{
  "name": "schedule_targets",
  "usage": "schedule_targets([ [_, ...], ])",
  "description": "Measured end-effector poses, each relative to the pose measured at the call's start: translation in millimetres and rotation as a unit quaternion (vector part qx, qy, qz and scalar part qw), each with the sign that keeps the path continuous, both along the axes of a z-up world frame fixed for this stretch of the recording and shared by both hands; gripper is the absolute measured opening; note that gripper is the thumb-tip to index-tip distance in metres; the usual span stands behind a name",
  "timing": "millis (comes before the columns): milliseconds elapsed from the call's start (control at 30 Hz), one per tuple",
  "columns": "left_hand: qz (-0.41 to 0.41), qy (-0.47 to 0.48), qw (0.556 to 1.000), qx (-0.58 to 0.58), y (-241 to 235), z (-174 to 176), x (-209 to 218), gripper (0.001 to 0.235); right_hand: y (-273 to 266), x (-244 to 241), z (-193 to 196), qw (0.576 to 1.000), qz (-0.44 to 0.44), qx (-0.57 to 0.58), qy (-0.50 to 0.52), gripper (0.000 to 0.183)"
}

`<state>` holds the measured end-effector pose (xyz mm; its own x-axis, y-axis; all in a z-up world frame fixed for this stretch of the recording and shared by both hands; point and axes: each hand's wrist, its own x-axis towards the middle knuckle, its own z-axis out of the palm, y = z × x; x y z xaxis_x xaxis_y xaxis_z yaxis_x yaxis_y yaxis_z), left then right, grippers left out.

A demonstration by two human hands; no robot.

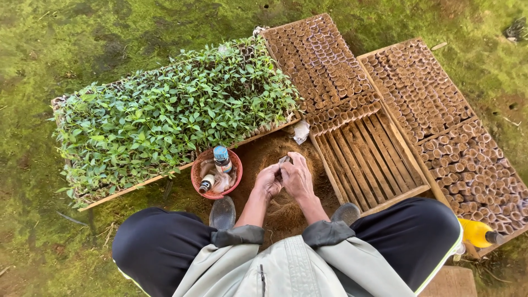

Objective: Filling small paper tubes with soil and arranging them in a wooden tray for seedlings.

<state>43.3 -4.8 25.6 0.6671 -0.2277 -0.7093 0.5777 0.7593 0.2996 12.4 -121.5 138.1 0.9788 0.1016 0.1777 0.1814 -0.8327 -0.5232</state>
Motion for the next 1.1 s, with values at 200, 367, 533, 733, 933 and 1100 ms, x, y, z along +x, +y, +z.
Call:
schedule_targets([
  [200, 0.003, 0.006, 1.0, 0.006, 4, -8, -1, 0.003, 4, 0, 3, 1.0, -0.006, 0.003, 0.011, 0.013],
  [367, 0.007, 0.007, 1.0, -0.002, 4, 1, -4, 0.003, 3, -5, 10, 1.0, -0.004, 0.006, 0.017, 0.014],
  [533, 0.01, 0.0, 1.0, 0.008, 5, 18, -4, 0.01, 5, -7, 12, 1.0, -0.005, 0.012, 0.024, 0.014],
  [733, 0.031, -0.008, 0.999, 0.024, 7, 20, -2, 0.012, 8, -13, 17, 1.0, 0.001, 0.025, 0.018, 0.018],
  [933, 0.045, -0.002, 0.998, 0.034, 7, 29, -5, 0.008, 8, -17, 23, 0.998, 0.002, 0.061, -0.003, 0.017],
  [1100, 0.033, -0.003, 0.999, 0.022, 14, 46, -5, 0.005, 1, -17, 31, 0.991, -0.045, 0.123, -0.019, 0.017],
])
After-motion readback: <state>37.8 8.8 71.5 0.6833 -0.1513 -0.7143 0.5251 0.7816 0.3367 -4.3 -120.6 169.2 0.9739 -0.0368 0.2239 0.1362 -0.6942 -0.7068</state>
